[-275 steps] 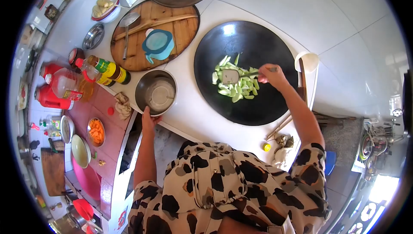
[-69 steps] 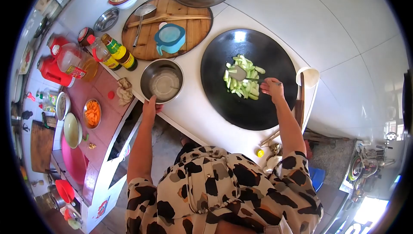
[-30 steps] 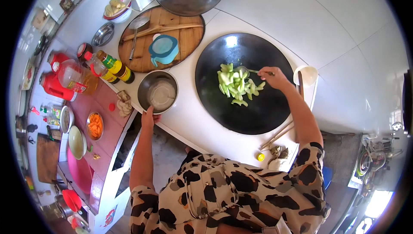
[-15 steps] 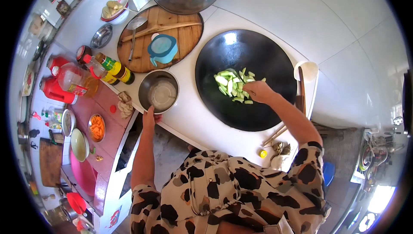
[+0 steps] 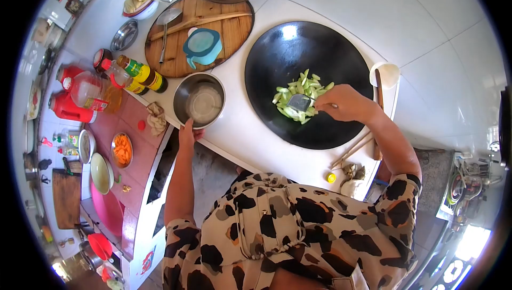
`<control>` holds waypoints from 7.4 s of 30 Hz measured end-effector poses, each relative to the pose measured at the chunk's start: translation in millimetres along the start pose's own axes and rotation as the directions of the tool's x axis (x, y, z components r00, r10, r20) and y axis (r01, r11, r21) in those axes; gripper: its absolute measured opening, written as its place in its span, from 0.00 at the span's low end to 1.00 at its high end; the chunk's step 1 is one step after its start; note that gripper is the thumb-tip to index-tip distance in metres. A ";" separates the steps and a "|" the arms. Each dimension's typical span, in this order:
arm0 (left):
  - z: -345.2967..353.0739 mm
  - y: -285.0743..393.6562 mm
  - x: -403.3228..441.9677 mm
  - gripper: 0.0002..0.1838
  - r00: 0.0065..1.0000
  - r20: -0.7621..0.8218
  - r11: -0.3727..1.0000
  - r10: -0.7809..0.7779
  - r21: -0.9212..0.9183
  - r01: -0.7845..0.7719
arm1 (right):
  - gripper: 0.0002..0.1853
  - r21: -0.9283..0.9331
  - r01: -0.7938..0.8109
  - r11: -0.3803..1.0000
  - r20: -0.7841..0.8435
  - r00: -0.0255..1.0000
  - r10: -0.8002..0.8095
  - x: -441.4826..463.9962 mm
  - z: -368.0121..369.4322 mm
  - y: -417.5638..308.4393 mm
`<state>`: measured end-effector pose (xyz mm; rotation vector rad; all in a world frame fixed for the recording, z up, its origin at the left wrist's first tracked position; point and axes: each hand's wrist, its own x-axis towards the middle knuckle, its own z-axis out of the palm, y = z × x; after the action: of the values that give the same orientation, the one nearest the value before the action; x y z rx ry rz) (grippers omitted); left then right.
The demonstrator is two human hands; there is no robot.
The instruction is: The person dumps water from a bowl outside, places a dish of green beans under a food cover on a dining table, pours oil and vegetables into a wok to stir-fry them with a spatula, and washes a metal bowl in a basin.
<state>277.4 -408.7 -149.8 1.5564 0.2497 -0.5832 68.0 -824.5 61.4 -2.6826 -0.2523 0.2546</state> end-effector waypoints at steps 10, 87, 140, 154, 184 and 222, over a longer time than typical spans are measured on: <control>6.4 10.2 -14.2 0.24 1.000 -0.003 0.999 0.003 0.032 -0.003 | 0.06 0.156 -0.233 0.960 -0.268 0.925 0.268 1.5 63.7 58.1; 6.7 4.0 -9.7 0.22 0.999 -0.044 0.999 0.026 0.026 -0.025 | 0.09 0.587 -0.338 0.736 -0.341 0.721 0.604 -35.1 33.4 142.9; 7.7 -0.3 -99.7 0.15 0.999 -0.051 0.982 -0.010 -0.189 0.000 | 0.10 0.656 -0.300 0.692 -0.337 0.705 0.625 -22.7 40.1 91.9; -9.2 -4.3 -148.3 0.19 0.999 -0.030 0.919 0.028 -0.393 -0.037 | 0.06 0.842 -0.171 0.512 -0.326 0.595 0.735 -63.8 136.5 125.3; -412.2 -139.8 -342.8 0.15 0.918 -0.370 0.659 -0.144 -0.728 -0.190 | 0.17 0.126 0.549 0.826 0.077 0.825 -0.560 142.2 332.5 -393.8; -736.0 -110.0 -134.0 0.44 0.056 -0.990 0.979 -0.127 -0.116 0.170 | 0.20 -0.445 -0.388 0.807 -0.377 0.899 0.224 439.1 312.2 -319.8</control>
<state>263.6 345.9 -194.7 1.7327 1.5381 0.5402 380.9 -319.8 -138.3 -3.2342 0.2660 -0.1714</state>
